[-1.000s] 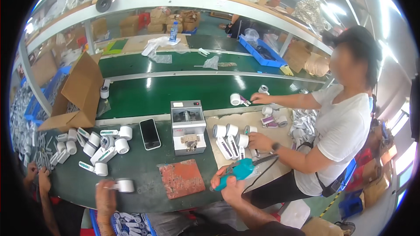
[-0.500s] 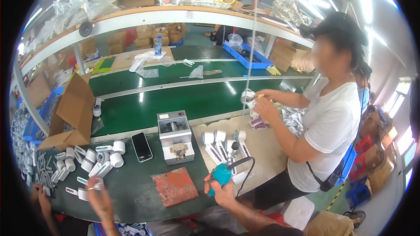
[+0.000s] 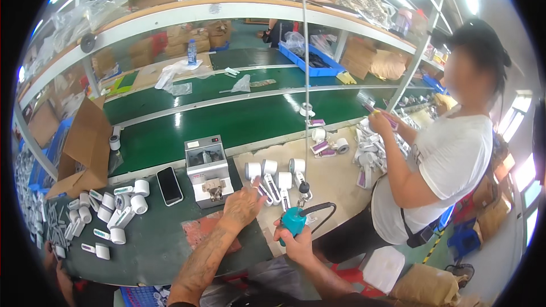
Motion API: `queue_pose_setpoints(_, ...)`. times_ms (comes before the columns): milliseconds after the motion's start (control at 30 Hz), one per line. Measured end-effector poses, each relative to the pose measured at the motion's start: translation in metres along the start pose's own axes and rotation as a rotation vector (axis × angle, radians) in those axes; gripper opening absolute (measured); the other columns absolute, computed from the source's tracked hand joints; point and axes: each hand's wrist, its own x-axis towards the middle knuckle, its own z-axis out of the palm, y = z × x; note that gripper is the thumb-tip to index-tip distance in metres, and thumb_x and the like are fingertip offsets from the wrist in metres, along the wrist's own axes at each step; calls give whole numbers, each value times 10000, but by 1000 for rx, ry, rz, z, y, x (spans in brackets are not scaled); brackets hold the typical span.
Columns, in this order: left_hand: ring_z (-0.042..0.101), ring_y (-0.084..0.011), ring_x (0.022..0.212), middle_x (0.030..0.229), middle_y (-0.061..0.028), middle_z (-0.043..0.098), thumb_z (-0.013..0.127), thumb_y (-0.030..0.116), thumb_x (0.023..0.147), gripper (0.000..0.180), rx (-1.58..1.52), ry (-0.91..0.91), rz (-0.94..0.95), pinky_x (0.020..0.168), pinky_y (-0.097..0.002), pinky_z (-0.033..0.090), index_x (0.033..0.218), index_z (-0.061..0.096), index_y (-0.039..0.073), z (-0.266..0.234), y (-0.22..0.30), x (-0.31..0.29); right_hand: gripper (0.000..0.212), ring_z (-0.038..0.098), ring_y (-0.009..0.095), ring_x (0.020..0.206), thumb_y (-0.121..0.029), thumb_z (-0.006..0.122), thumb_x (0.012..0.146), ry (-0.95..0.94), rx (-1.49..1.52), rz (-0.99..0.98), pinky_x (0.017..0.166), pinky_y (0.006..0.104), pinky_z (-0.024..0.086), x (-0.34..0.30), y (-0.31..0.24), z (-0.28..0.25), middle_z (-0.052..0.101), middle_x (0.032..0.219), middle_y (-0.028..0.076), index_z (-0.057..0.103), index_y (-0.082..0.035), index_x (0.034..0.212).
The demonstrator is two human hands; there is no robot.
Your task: Assembling small handheld portable fans at a factory workbench using a motorized screwdriver.
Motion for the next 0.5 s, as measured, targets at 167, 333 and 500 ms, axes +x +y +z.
queue_pose_setpoints(167, 713, -422, 820, 967, -224, 717, 563, 507, 999, 565, 76, 27, 6, 680, -503, 575, 1362, 556, 74, 44, -6, 9, 450, 632, 142, 733, -386, 649, 992, 2, 5, -41, 681, 280, 486, -2, 0, -10, 677, 774, 69, 620, 48, 1104)
queue_pose_setpoints(333, 707, -395, 871, 965, -210, 723, 523, 537, 1008, 594, 64, -26, -96, 765, -509, 565, 1364, 550, 63, 43, 2, 33, 549, 644, 153, 728, -475, 668, 974, -45, -12, -88, 673, 287, 491, 1, 0, -8, 674, 771, 75, 615, 54, 1110)
queue_pose_setpoints(500, 697, -391, 855, 958, -168, 728, 510, 421, 1017, 503, 115, 57, -108, 751, -493, 549, 1361, 557, 57, 57, -3, 45, 573, 648, 163, 721, -501, 676, 961, -34, 8, -7, 666, 293, 496, 4, 13, -3, 664, 777, 70, 603, 45, 1118)
